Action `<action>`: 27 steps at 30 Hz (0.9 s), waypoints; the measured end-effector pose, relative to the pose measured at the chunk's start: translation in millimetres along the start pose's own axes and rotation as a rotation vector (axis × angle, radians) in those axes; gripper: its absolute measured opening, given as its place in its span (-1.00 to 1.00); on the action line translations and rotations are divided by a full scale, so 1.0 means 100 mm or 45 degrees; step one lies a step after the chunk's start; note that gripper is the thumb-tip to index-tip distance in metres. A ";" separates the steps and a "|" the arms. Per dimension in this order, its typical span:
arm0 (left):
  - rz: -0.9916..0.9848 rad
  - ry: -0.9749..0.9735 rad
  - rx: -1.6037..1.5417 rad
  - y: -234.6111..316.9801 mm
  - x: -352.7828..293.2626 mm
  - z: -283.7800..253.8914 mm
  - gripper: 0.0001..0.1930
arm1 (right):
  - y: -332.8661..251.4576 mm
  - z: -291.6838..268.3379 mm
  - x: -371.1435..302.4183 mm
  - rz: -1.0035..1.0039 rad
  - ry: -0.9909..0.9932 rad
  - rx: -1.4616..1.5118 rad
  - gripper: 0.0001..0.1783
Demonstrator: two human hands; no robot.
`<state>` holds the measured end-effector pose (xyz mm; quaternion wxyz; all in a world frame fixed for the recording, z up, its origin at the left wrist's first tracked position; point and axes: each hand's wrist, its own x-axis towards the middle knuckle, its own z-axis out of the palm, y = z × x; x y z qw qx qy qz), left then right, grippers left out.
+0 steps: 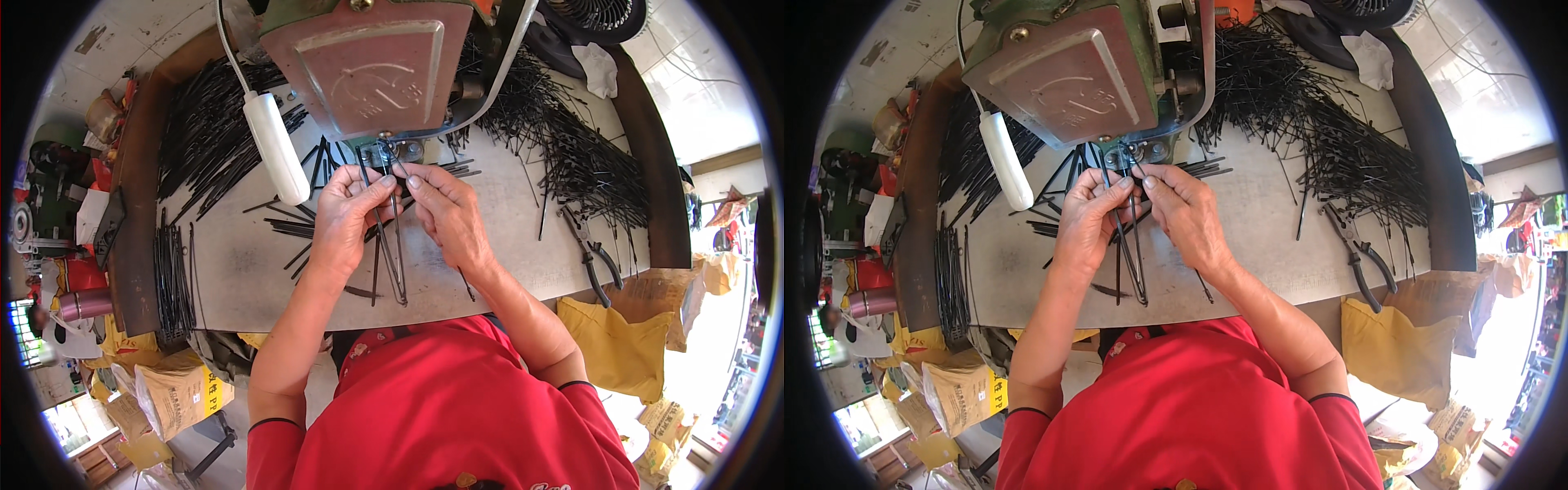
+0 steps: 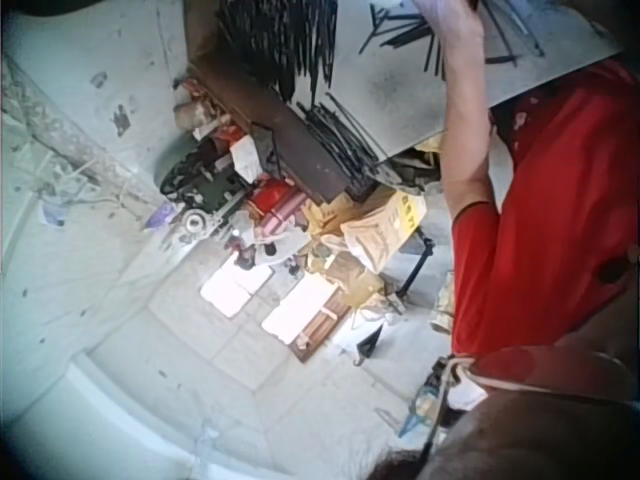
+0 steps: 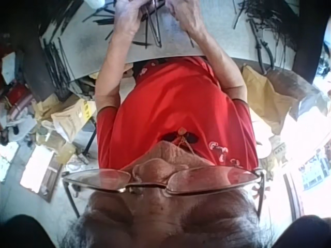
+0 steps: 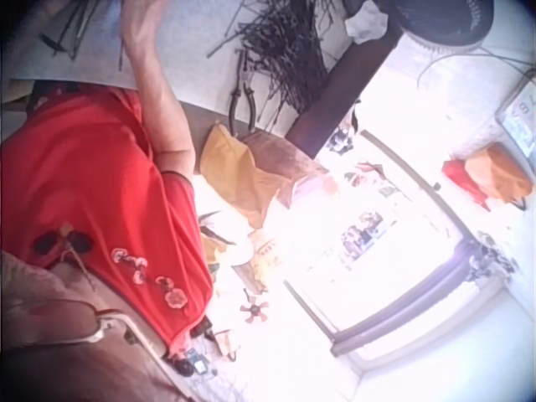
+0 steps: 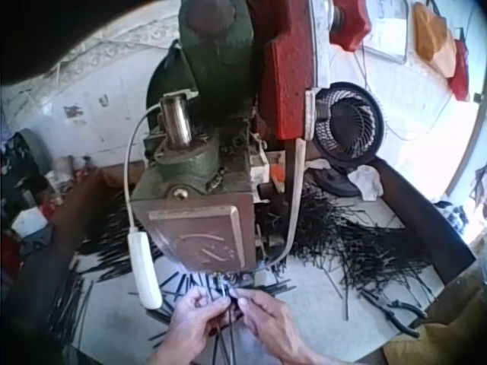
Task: The person repeatedly picks up thin black metal rods from a pile on a workbench and inserts them into a manual bending machine. They operate the machine to bend the rods and then place the finished pieces into a separate pile. The person occasionally uses pliers to adjust the rods during the process.
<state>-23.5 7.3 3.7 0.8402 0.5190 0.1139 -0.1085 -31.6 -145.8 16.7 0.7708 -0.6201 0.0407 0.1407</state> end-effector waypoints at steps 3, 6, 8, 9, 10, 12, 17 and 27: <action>0.070 0.067 -0.035 -0.02 -0.02 0.08 -0.82 | 0.02 0.01 0.01 -0.016 0.001 -0.023 -0.71; 0.133 0.125 -0.061 -0.05 -0.01 0.13 -0.82 | 0.08 0.05 0.03 -0.040 0.019 0.036 -0.72; 0.182 0.161 -0.066 -0.08 0.00 0.16 -0.82 | 0.10 0.07 0.02 -0.047 0.038 0.075 -0.72; 0.187 0.170 -0.062 -0.07 -0.01 0.18 -0.82 | 0.09 0.08 0.02 -0.046 0.052 0.079 -0.72; 0.193 0.179 -0.058 -0.04 -0.03 0.21 -0.82 | 0.08 0.09 0.01 -0.045 0.065 0.084 -0.72; 0.210 0.182 -0.058 -0.04 -0.02 0.23 -0.81 | 0.04 0.09 0.00 -0.036 0.088 0.046 -0.72; 0.224 0.194 -0.075 -0.09 0.03 0.26 -0.81 | 0.09 0.05 0.04 -0.053 0.095 0.056 -0.72; 0.179 0.229 -0.089 -0.05 0.02 0.27 -0.80 | 0.10 0.14 0.02 -0.112 0.169 0.010 -0.73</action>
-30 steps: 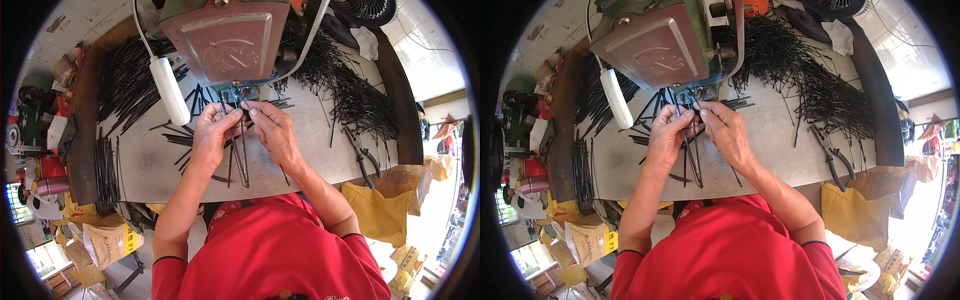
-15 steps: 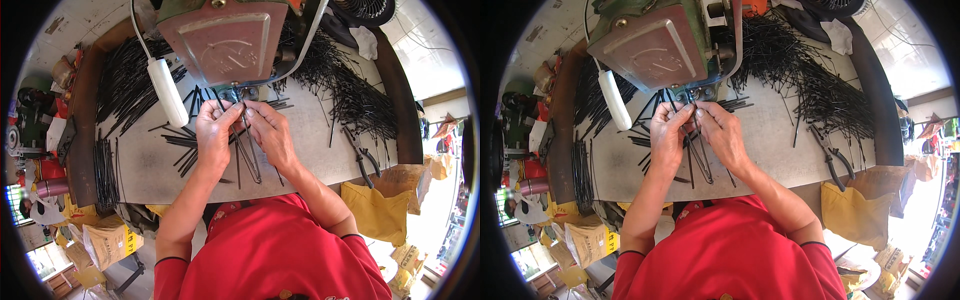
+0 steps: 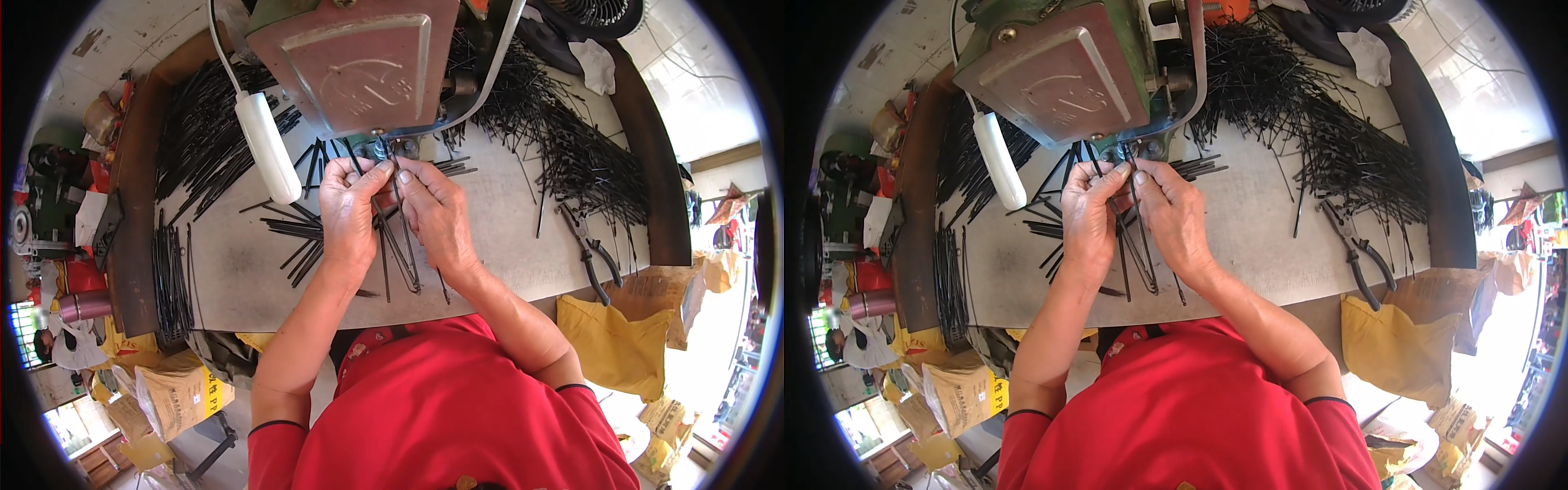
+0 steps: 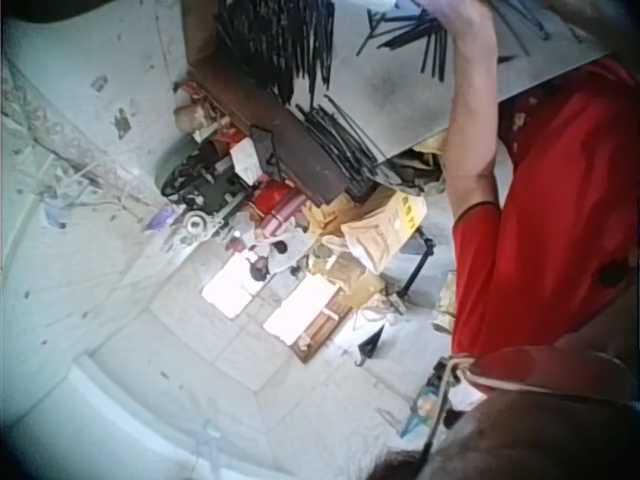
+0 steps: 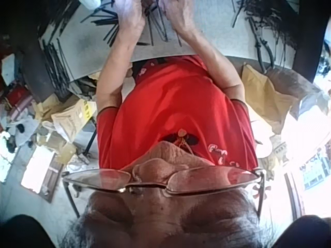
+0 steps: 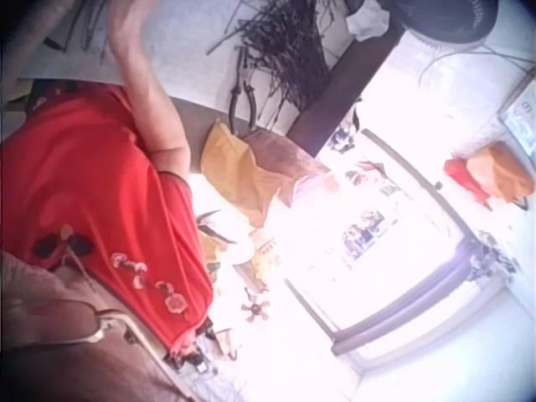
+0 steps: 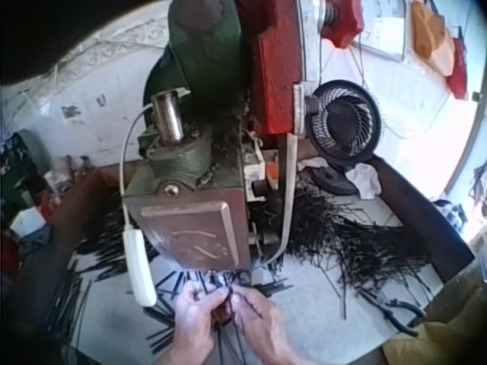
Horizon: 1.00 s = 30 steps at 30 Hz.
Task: The person repeatedly picks up thin black metal rods from a pile on a workbench and inserts them into a manual bending machine. They operate the machine to bend the rods and then place the finished pieces into a separate pile. The person occasionally uses pliers to adjust the rods during the process.
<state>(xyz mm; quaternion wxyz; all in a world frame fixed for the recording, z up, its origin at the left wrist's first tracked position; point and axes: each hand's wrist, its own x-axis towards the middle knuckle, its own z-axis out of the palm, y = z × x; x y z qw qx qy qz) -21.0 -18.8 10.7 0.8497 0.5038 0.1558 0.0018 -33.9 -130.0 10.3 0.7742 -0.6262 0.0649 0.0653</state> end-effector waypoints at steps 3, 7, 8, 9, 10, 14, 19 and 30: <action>-0.010 0.001 0.020 0.00 0.00 -0.02 -0.79 | -0.06 0.03 -0.01 0.026 0.001 0.032 -0.72; 0.025 0.025 -0.001 -0.05 0.01 -0.02 -0.79 | 0.03 -0.02 0.00 0.109 -0.070 0.141 -0.71; 0.038 0.024 -0.011 -0.08 0.01 -0.02 -0.78 | 0.05 -0.03 0.00 0.103 -0.070 0.173 -0.71; 0.032 0.022 -0.013 -0.07 0.00 -0.01 -0.78 | 0.06 -0.03 0.00 0.096 -0.069 0.206 -0.71; 0.028 0.019 0.000 -0.05 0.00 0.00 -0.78 | 0.06 -0.03 0.00 0.090 -0.069 0.239 -0.72; 0.001 0.016 0.039 0.06 0.02 0.01 -0.79 | -0.05 0.06 -0.03 0.053 0.001 0.063 -0.73; 0.012 0.000 0.023 -0.08 0.04 -0.08 -0.79 | 0.04 0.02 -0.02 0.099 -0.047 0.115 -0.72; -0.026 0.025 0.015 -0.06 0.04 -0.05 -0.76 | 0.03 -0.02 -0.01 0.151 -0.065 0.160 -0.70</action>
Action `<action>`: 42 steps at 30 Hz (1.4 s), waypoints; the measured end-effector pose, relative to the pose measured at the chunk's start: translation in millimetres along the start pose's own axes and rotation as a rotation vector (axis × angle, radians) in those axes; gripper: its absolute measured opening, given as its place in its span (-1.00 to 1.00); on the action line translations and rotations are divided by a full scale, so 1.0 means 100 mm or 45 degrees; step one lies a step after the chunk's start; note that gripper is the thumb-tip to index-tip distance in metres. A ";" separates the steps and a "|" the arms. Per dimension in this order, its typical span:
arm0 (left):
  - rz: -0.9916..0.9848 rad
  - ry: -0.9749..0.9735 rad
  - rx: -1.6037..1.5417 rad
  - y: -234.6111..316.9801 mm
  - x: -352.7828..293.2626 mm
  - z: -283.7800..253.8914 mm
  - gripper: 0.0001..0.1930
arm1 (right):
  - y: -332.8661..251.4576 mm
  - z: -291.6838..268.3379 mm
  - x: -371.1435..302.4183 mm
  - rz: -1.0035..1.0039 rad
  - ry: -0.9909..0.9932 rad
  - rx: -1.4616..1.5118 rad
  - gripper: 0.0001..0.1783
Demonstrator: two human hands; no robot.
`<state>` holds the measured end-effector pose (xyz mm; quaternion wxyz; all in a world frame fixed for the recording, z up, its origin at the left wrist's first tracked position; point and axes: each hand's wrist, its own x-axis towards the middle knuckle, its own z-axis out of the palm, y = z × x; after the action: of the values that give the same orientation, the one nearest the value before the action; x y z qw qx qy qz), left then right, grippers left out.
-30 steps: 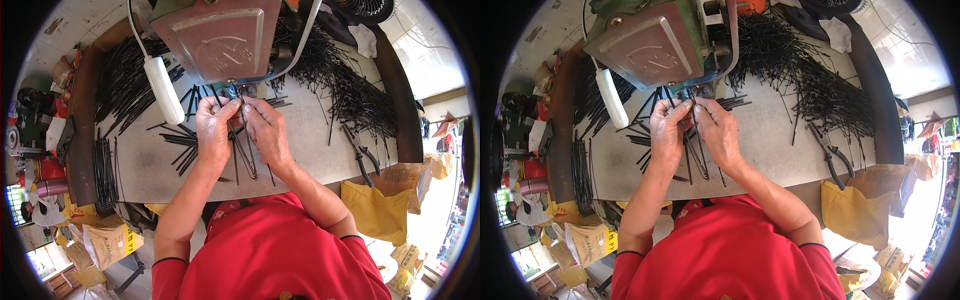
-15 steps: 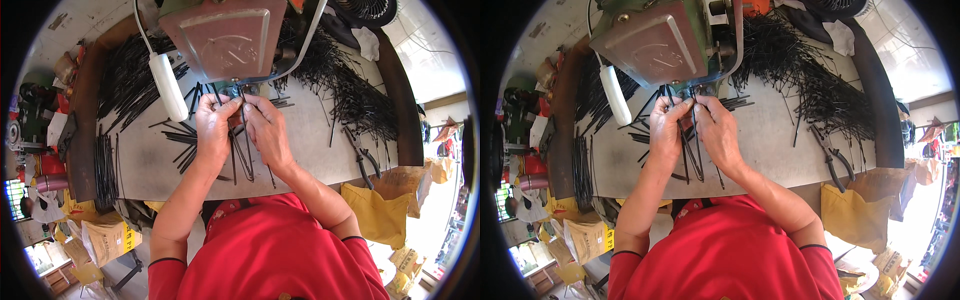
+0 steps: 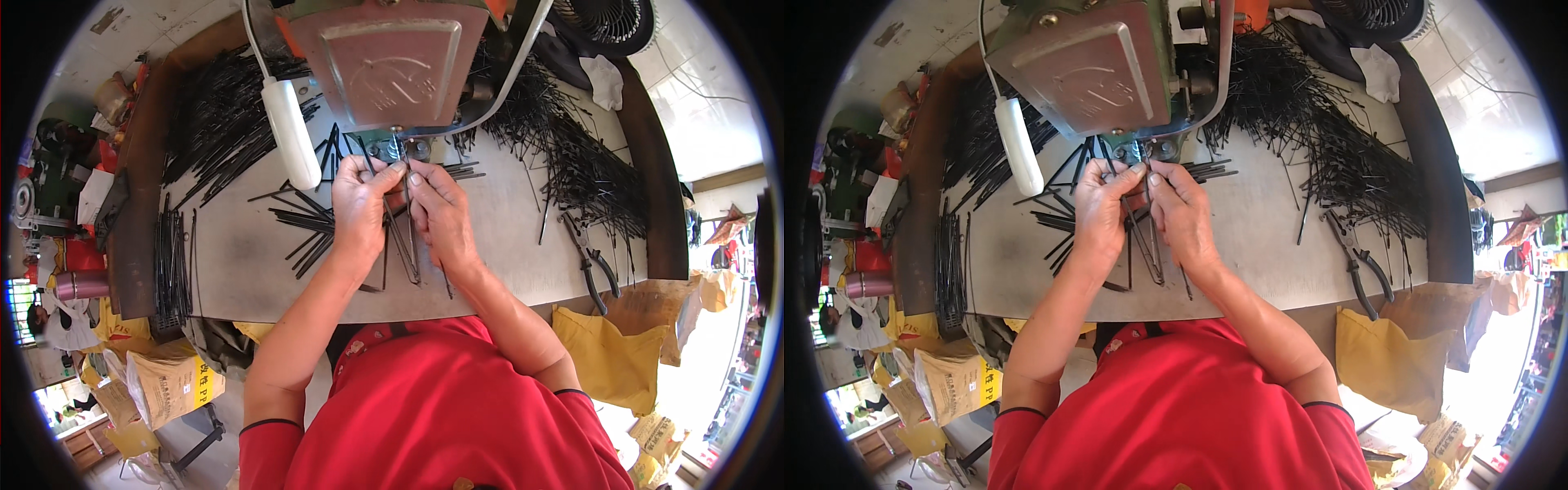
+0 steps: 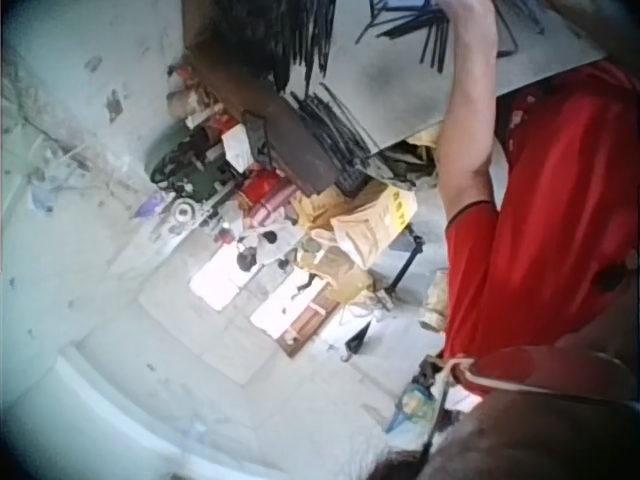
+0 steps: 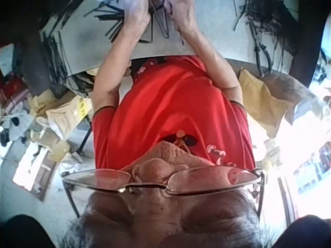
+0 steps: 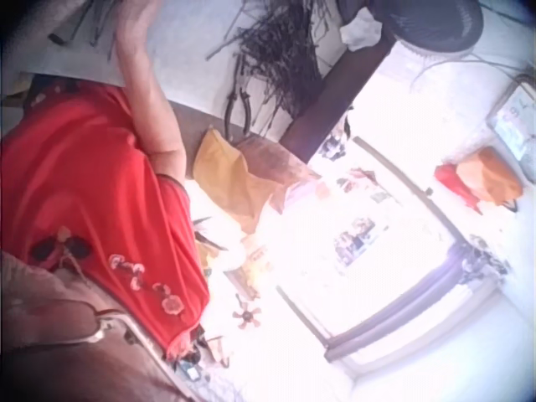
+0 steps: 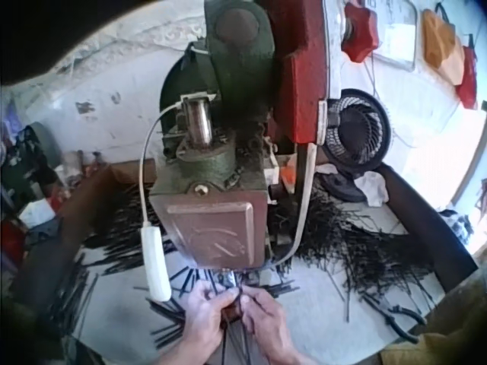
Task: The person repeatedly picks up thin black metal rods from a pile on a workbench and inserts them into a manual bending machine. They operate the machine to bend the rods and then place the finished pieces into a separate pile. The person occasionally uses pliers to adjust the rods during the process.
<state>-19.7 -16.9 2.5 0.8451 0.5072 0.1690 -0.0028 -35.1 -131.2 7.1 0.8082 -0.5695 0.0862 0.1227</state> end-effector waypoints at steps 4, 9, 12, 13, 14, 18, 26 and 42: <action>0.018 -0.017 -0.022 0.03 -0.02 0.02 -0.77 | -0.05 0.01 -0.01 -0.002 -0.016 0.007 -0.70; -0.033 -0.052 0.010 0.12 0.01 0.02 -0.78 | -0.11 0.11 -0.04 -0.066 0.058 -0.173 -0.68; -0.023 -0.032 -0.016 0.06 -0.03 -0.01 -0.78 | -0.01 0.02 -0.01 -0.056 -0.022 -0.074 -0.68; 0.015 -0.034 -0.019 0.02 -0.01 -0.02 -0.78 | 0.01 -0.01 -0.01 -0.039 -0.065 -0.010 -0.68; 0.020 -0.036 -0.026 0.03 -0.01 -0.01 -0.78 | 0.01 -0.02 0.00 -0.040 -0.065 -0.003 -0.68; 0.018 -0.057 0.011 0.06 0.01 0.00 -0.78 | -0.02 0.00 0.00 -0.048 -0.045 -0.029 -0.67; 0.016 -0.102 0.008 0.06 0.00 -0.01 -0.81 | -0.04 -0.10 0.05 0.023 -0.123 0.060 -0.66; -0.045 -0.103 0.009 0.12 0.04 -0.01 -0.79 | -0.15 -0.02 -0.01 0.021 -0.096 -0.006 -0.66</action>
<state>-14.4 -9.6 11.2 0.8492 0.5066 0.1439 -0.0389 -31.9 -137.7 20.0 0.8084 -0.5657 0.0602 0.1508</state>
